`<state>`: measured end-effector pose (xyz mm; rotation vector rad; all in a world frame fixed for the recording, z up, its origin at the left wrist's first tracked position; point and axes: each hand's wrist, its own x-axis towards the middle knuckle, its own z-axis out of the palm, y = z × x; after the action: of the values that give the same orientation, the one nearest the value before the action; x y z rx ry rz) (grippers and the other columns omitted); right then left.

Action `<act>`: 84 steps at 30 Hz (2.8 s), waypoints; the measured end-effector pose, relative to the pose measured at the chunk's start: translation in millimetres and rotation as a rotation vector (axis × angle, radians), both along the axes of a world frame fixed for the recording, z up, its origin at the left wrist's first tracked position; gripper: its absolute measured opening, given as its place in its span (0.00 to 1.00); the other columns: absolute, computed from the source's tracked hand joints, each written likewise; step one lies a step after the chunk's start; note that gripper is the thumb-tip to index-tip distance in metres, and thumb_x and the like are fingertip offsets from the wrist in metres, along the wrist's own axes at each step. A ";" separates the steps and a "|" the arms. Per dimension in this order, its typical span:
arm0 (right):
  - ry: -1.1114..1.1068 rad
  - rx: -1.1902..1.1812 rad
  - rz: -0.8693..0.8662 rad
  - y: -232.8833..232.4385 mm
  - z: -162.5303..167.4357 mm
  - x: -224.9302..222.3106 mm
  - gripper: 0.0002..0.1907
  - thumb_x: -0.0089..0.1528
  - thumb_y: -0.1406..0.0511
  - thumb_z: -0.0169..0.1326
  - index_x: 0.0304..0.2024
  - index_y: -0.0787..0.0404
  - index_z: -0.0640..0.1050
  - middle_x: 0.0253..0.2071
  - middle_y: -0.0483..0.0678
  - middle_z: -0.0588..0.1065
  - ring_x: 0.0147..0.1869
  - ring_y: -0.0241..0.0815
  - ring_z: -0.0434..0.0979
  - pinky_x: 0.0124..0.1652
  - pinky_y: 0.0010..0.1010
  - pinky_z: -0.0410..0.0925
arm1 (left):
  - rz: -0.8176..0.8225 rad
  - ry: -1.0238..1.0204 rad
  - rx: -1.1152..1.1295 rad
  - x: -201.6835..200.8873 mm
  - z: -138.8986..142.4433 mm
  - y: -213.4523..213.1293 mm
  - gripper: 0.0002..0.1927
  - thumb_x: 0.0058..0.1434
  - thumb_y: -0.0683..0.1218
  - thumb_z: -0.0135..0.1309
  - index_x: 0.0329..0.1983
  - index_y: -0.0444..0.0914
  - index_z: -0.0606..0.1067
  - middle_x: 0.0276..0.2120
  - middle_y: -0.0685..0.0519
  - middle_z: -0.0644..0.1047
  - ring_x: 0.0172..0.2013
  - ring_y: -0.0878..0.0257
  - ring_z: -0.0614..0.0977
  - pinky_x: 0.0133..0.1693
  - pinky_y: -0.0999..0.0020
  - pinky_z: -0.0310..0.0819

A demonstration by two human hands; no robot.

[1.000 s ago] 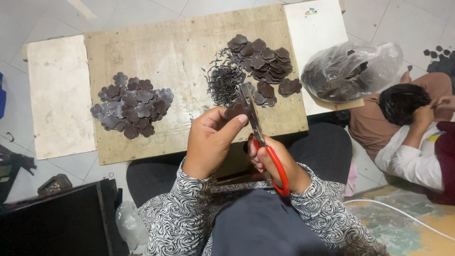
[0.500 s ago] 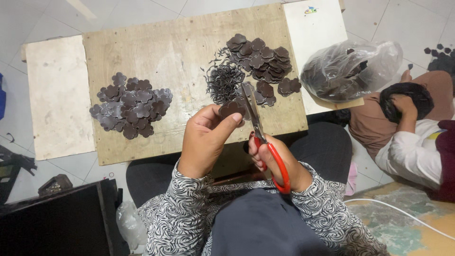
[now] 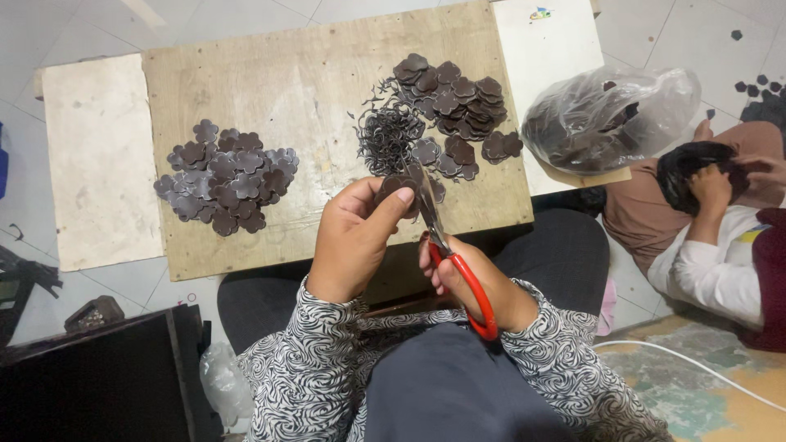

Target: The person uses red-handled scissors to trim the edges of dark brown flower-shaped pieces on a wooden board. They repeatedly pick up a piece, cut along its outline, and place the trimmed piece into a growing pile on the left side of the board.

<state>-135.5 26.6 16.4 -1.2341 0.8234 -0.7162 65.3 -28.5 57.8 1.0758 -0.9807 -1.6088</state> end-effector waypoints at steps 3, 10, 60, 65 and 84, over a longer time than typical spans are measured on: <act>0.015 -0.005 -0.009 0.6 0.4 -1.0 0.33 0.67 0.39 0.43 0.48 0.63 0.71 0.40 0.44 0.68 0.40 0.31 0.67 0.42 0.23 0.68 | -0.002 0.023 0.007 0.7 1.0 0.8 0.09 0.67 0.44 0.58 0.44 0.32 0.79 0.35 0.55 0.81 0.34 0.71 0.79 0.39 0.75 0.74; 0.006 -0.013 -0.003 -0.9 3.2 0.8 0.34 0.67 0.39 0.44 0.48 0.64 0.70 0.39 0.44 0.68 0.39 0.31 0.67 0.42 0.23 0.67 | 0.005 0.048 -0.028 -1.2 3.0 1.6 0.10 0.66 0.41 0.60 0.45 0.30 0.78 0.36 0.51 0.82 0.36 0.68 0.81 0.41 0.74 0.77; -0.136 0.064 -0.051 1.1 6.6 4.2 0.29 0.68 0.41 0.47 0.39 0.60 0.66 0.31 0.39 0.61 0.32 0.28 0.59 0.32 0.20 0.59 | 0.086 0.091 -0.034 -9.9 4.3 3.2 0.09 0.65 0.40 0.60 0.44 0.29 0.78 0.37 0.49 0.83 0.36 0.67 0.83 0.39 0.74 0.79; -0.119 0.078 -0.069 0.8 6.8 5.0 0.29 0.68 0.41 0.47 0.39 0.60 0.66 0.31 0.40 0.61 0.31 0.28 0.59 0.31 0.21 0.59 | 0.069 0.098 -0.033 -8.0 4.1 2.5 0.09 0.65 0.39 0.60 0.46 0.29 0.77 0.38 0.49 0.83 0.37 0.67 0.83 0.41 0.73 0.80; -0.120 0.084 -0.048 -0.4 7.6 5.1 0.30 0.67 0.39 0.46 0.38 0.60 0.67 0.31 0.38 0.62 0.30 0.27 0.59 0.29 0.19 0.59 | 0.088 0.105 -0.013 -5.4 10.7 1.3 0.08 0.64 0.37 0.59 0.46 0.29 0.77 0.40 0.48 0.82 0.37 0.67 0.83 0.41 0.73 0.80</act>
<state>-130.5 26.2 24.0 -1.0887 0.7776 -0.7792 59.9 -27.2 68.5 1.0018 -0.8624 -1.5686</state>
